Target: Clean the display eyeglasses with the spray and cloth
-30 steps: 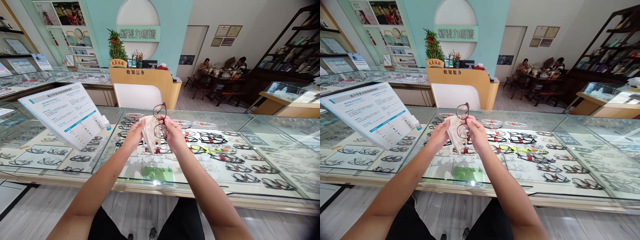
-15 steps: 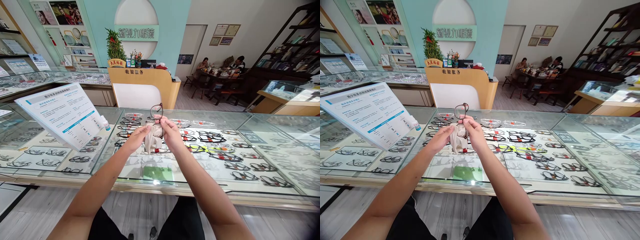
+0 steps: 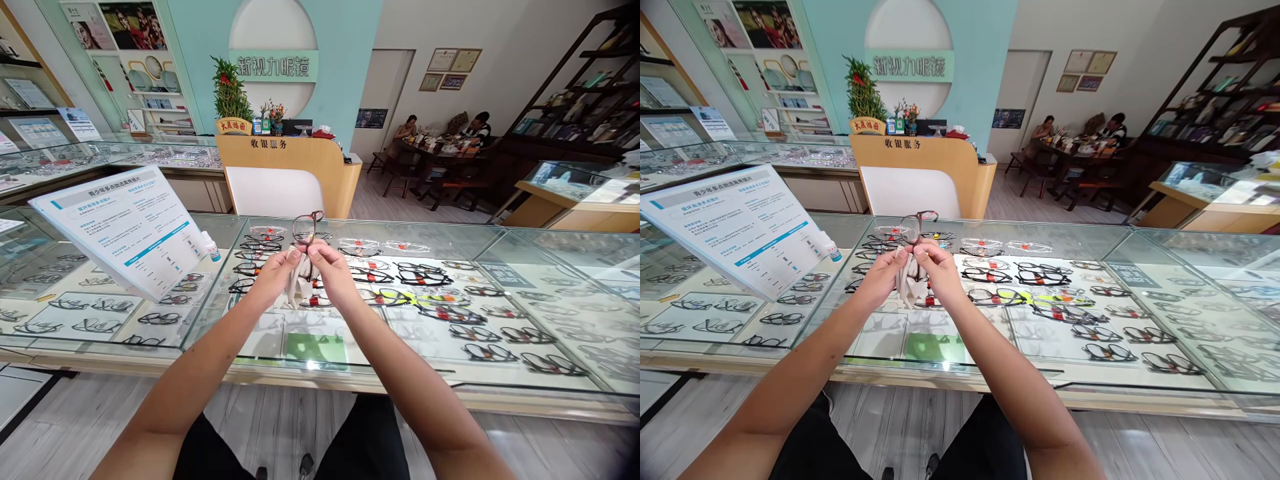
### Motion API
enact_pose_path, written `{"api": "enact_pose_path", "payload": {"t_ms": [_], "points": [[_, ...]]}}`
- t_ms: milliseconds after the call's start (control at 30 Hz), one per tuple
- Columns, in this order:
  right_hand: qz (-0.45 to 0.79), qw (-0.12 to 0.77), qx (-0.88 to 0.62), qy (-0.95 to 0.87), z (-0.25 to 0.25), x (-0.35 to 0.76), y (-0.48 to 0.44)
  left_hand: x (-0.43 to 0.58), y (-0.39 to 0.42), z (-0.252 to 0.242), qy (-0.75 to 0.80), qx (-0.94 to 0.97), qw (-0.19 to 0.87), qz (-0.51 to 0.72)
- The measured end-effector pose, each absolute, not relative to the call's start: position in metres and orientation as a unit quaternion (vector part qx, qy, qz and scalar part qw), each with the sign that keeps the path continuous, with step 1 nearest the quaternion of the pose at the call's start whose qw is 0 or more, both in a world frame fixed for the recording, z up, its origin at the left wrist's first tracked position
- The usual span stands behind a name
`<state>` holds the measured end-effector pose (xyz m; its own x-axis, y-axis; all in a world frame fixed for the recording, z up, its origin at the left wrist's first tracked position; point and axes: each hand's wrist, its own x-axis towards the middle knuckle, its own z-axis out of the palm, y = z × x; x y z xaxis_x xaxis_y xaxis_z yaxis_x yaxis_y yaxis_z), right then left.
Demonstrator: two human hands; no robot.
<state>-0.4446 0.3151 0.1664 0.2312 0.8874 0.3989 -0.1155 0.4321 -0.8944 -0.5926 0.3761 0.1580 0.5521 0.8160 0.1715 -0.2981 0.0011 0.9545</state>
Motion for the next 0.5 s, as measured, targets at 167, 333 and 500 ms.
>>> {"api": "enact_pose_path", "payload": {"t_ms": [167, 333, 500], "points": [[0.343, 0.675, -0.395, -0.520, 0.1684, -0.4428, 0.3122, -0.5939, 0.3737, 0.1612, 0.225, 0.585, 0.657, 0.418], [0.341, 0.674, -0.395, -0.523, 0.1676, -0.4432, 0.3125, -0.5937, 0.3746, 0.1632, 0.227, 0.574, 0.671, 0.412], [0.361, 0.680, -0.377, -0.515, 0.1701, -0.4451, 0.3127, -0.5944, 0.3695, 0.1644, 0.227, 0.557, 0.694, 0.395]]}}
